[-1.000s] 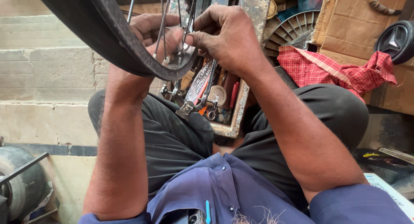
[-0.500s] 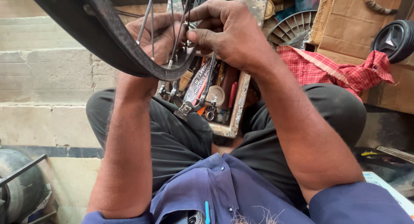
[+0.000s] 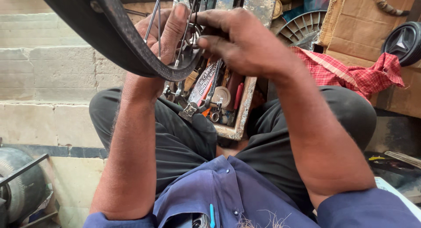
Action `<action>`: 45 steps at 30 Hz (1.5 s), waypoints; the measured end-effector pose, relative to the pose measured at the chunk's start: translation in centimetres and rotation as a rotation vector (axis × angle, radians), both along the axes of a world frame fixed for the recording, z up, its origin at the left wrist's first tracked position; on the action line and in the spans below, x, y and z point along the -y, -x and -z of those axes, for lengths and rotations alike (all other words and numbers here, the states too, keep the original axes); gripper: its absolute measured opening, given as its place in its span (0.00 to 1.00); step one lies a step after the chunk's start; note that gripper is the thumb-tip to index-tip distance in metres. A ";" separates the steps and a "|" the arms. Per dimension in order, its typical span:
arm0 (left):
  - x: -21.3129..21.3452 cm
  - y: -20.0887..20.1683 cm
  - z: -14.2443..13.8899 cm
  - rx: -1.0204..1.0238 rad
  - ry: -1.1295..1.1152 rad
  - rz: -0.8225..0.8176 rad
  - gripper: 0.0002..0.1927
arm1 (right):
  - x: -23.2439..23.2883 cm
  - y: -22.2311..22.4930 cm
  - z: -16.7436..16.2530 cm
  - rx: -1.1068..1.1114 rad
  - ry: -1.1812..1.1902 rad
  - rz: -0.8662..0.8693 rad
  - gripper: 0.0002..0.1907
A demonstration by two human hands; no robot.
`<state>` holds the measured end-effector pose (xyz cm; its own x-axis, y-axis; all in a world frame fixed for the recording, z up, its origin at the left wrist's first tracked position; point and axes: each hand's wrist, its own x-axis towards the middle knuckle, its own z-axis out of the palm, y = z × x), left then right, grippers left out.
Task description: The person sits on the floor holding a bicycle wheel and works on its hub, using their hands to manipulate the axle, nuts and spokes while turning the wheel. They reposition the wheel and continue hand-tightening and adjusting hub components throughout the clip.
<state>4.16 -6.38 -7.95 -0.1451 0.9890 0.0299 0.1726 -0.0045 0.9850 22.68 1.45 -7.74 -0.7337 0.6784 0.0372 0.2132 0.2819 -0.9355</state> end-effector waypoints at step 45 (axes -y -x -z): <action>0.1 0.3 0.4 -0.024 0.040 -0.056 0.19 | -0.1 1.0 0.9 0.057 -0.237 0.212 0.08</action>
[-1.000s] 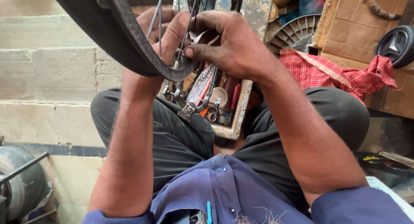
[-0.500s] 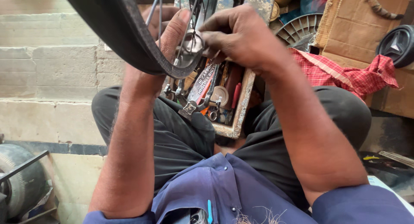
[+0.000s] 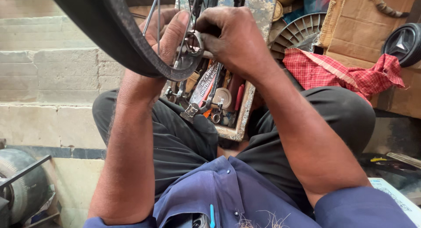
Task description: The person sits on the floor holding a bicycle wheel and works on its hub, using their hands to manipulate the axle, nuts and spokes while turning the wheel. They reposition the wheel and continue hand-tightening and adjusting hub components throughout the clip.
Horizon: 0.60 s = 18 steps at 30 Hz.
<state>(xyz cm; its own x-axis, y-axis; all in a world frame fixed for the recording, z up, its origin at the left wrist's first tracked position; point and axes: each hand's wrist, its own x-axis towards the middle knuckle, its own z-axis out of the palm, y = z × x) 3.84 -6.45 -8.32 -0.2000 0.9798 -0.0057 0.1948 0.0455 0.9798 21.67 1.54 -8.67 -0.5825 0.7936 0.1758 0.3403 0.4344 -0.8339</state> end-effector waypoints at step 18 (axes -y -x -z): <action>0.3 -0.2 -0.5 0.116 -0.076 0.014 0.18 | 0.1 0.5 -0.8 0.123 0.154 0.050 0.10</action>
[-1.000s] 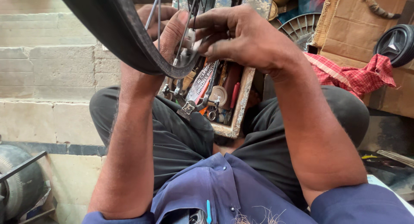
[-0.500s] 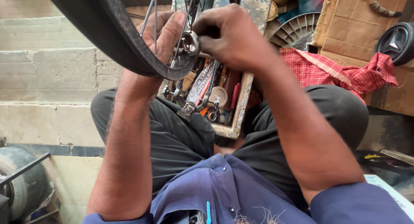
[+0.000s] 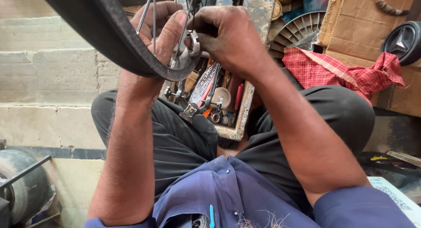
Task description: The person sits on the floor holding a bicycle wheel and works on its hub, using their hands to manipulate the axle, nuts and spokes while turning the wheel. They reposition the wheel and continue hand-tightening and adjusting hub components throughout the clip.
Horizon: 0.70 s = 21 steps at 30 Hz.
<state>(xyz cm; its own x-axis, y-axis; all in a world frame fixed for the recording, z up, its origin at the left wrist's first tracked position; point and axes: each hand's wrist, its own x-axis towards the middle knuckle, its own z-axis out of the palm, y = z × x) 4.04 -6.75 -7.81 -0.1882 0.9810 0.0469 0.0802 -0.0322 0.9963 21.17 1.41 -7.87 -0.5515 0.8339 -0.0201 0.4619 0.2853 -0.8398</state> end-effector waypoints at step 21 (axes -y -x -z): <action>-0.2 0.1 -0.3 0.035 0.014 0.035 0.25 | -0.1 0.5 1.4 -0.359 0.259 -0.110 0.07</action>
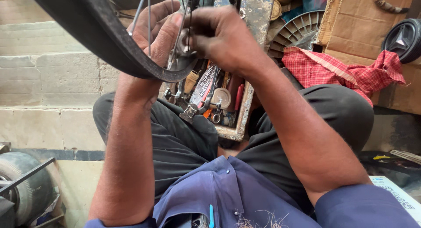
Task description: The person sits on the floor holding a bicycle wheel and works on its hub, using their hands to manipulate the axle, nuts and spokes while turning the wheel. They reposition the wheel and continue hand-tightening and adjusting hub components throughout the clip.
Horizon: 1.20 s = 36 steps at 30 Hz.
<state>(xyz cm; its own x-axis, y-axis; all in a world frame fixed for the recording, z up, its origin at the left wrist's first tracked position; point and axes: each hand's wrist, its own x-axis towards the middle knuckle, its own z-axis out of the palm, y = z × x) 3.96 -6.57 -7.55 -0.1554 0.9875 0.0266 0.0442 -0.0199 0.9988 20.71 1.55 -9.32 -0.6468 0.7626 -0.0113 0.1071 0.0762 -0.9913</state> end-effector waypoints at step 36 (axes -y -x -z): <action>0.4 1.0 -0.6 0.163 0.212 0.133 0.21 | 0.2 -1.6 -1.2 0.024 0.040 -0.105 0.12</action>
<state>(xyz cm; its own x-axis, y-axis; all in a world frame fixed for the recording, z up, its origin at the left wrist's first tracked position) 2.96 -6.95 -6.97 -0.0094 0.9802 -0.1976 -0.1060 0.1955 0.9750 22.31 1.32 -8.13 -0.7226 0.6890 -0.0566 0.1243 0.0489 -0.9910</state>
